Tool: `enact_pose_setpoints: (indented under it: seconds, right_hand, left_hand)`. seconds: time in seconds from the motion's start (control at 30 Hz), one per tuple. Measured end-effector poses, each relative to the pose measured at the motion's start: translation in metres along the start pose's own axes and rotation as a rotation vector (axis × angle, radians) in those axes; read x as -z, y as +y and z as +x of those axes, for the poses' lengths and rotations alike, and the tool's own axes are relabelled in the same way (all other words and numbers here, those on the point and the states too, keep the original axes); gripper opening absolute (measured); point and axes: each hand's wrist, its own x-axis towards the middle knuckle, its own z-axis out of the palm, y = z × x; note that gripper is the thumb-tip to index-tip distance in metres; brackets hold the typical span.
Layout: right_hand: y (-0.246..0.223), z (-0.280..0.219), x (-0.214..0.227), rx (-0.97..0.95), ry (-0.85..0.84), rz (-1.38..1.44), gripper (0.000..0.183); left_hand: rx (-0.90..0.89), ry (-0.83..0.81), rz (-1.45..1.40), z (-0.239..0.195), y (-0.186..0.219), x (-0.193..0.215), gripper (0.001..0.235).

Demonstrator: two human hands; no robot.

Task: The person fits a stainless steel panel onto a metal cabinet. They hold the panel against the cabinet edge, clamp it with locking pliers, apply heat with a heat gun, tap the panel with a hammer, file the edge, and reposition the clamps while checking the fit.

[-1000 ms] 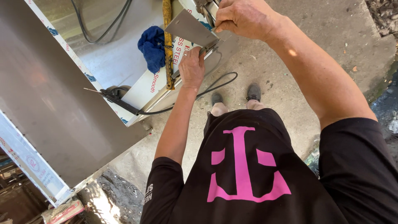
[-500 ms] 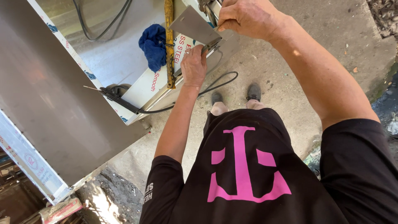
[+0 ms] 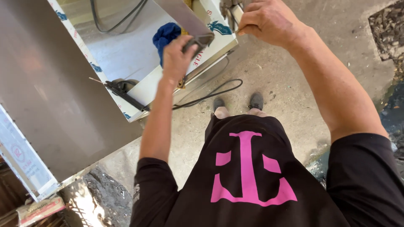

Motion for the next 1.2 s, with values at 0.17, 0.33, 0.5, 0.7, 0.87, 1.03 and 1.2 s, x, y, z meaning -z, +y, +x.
enact_pose_setpoints:
  seconds: [0.17, 0.33, 0.5, 0.7, 0.87, 1.03, 1.2]
  right_hand:
    - [0.000, -0.003, -0.001, 0.026, 0.010, -0.078, 0.012]
    - [-0.024, 0.012, 0.018, -0.015, -0.004, -0.169, 0.010]
    - [-0.016, -0.001, 0.007, -0.141, -0.063, -0.034, 0.011]
    - [-0.029, 0.005, 0.004, -0.170, -0.016, -0.069, 0.011]
    - [-0.035, 0.003, 0.002, -0.263, -0.007, -0.045, 0.012]
    - [-0.031, -0.007, -0.014, -0.273, 0.044, -0.011, 0.012]
    - [-0.048, -0.012, -0.020, -0.439, 0.122, -0.005, 0.016]
  left_hand:
    - [0.040, -0.068, 0.445, 0.026, -0.067, 0.059, 0.026]
    - [0.153, -0.185, 0.592, 0.041, -0.091, 0.074, 0.030]
    - [-0.231, -0.021, 0.715, 0.056, -0.099, 0.068, 0.020]
    - [-0.793, -0.082, 0.443, 0.061, 0.001, -0.013, 0.056]
    - [-0.949, -0.174, 0.513, 0.090, 0.023, -0.050, 0.076]
    - [-1.013, -0.290, 0.564, 0.100, 0.028, -0.055, 0.080]
    - [-0.969, -0.373, 0.657, 0.103, 0.034, -0.060, 0.065]
